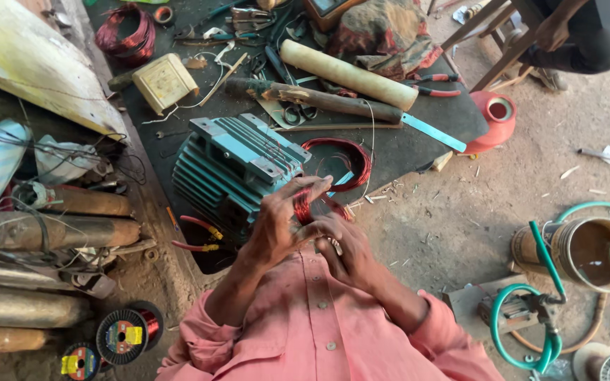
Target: The person uses a wooden mallet to tap a metal rod inserted into a motor housing, then removes the rod and adjusts internal copper windings by hand. The person then picks up a coil of copper wire, untwists it, and begins inserting the wire into the motor housing.
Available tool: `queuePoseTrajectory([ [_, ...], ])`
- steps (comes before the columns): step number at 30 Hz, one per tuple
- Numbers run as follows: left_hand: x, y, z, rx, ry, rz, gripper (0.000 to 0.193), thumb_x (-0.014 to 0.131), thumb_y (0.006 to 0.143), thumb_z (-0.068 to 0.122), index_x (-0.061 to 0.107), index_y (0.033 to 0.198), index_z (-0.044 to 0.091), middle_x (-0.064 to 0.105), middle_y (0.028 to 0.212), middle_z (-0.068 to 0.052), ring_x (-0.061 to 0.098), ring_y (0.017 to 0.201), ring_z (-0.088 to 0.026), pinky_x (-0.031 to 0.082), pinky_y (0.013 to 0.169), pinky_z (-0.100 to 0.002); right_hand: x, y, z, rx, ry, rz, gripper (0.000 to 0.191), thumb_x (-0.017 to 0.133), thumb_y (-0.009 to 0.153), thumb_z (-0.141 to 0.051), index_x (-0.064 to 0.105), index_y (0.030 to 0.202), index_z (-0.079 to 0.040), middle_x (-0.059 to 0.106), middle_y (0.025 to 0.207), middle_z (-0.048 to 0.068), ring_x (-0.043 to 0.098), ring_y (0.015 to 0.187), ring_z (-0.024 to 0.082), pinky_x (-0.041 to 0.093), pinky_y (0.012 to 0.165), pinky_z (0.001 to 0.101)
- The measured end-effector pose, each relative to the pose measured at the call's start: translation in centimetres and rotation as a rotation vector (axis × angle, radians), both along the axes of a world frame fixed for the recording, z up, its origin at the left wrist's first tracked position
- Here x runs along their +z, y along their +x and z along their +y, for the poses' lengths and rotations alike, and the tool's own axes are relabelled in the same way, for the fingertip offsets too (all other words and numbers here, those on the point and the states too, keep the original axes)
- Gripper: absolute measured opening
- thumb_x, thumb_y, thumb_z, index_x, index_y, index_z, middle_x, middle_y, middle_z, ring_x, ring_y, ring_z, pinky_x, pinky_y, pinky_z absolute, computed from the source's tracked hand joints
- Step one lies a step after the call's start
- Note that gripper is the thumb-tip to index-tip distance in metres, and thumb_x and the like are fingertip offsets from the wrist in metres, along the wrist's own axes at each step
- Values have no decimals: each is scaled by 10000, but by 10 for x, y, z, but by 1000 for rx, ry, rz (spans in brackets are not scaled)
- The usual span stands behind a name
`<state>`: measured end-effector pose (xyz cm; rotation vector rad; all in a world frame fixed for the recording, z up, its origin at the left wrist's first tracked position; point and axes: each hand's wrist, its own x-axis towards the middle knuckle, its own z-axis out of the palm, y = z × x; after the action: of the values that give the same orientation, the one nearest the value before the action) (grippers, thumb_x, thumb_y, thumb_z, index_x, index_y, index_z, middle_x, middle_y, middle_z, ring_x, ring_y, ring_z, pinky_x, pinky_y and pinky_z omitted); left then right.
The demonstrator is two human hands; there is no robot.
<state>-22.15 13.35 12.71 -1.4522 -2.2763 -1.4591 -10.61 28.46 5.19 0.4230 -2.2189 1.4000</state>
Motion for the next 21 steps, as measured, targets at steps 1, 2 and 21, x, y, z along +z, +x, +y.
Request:
queuePoseTrajectory([
  [1,0,2,2,-7,11,-20,618,678,944,456,649,1343,-16,702,1208,-212,702,1092,-348,578,929,-408,-6,-1,-3,12,-25,-109,216,582,1074,-176,575,1221,-17,649,1051,190,662,869,362,530,754,419],
  [2,-1,3,4,-10,22,-40,575,639,989,424,644,1348,-25,696,1209,-223,693,1095,-356,571,931,-413,-14,-5,-6,29,-51,-217,155,580,1059,-149,595,1154,-27,634,937,175,653,787,352,514,711,426],
  [21,-11,18,20,122,196,-370,371,420,1129,175,700,1248,-37,750,1047,-125,726,958,-180,580,852,-298,-27,17,2,6,-48,-220,179,580,1049,-211,670,995,-66,685,763,92,683,670,284,523,644,390],
])
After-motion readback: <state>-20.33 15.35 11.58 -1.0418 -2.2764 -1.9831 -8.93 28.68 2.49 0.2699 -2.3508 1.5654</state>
